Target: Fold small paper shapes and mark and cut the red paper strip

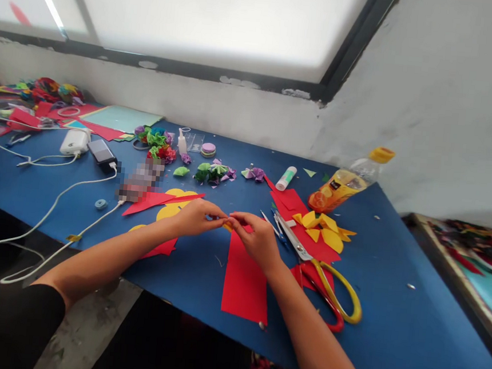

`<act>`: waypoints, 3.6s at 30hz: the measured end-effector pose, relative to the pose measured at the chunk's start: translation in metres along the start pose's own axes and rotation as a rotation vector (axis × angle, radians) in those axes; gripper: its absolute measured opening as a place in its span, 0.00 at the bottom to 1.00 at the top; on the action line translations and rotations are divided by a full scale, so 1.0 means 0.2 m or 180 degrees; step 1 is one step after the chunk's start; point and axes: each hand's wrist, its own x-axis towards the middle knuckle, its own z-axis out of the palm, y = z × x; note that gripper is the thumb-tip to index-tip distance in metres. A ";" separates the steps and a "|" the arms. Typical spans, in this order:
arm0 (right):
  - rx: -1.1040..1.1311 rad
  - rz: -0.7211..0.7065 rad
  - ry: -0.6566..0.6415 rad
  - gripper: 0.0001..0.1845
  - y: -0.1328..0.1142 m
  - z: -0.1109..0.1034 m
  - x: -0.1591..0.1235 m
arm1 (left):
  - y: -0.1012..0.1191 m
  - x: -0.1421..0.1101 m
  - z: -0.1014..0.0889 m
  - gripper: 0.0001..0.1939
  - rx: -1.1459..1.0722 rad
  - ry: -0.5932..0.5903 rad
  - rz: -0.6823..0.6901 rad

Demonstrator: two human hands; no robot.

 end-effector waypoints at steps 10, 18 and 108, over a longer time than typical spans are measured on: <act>0.0061 -0.0010 -0.0221 0.12 -0.03 -0.02 0.00 | 0.00 -0.02 0.01 0.13 0.0006 0.0025 0.0220; 0.0581 0.0357 -0.0078 0.12 -0.01 -0.02 0.01 | 0.03 -0.01 0.02 0.12 -0.0900 0.0541 -0.0255; 0.1401 0.0457 -0.0315 0.11 0.01 -0.03 0.01 | 0.07 0.00 0.05 0.19 -0.2594 0.0371 -0.0772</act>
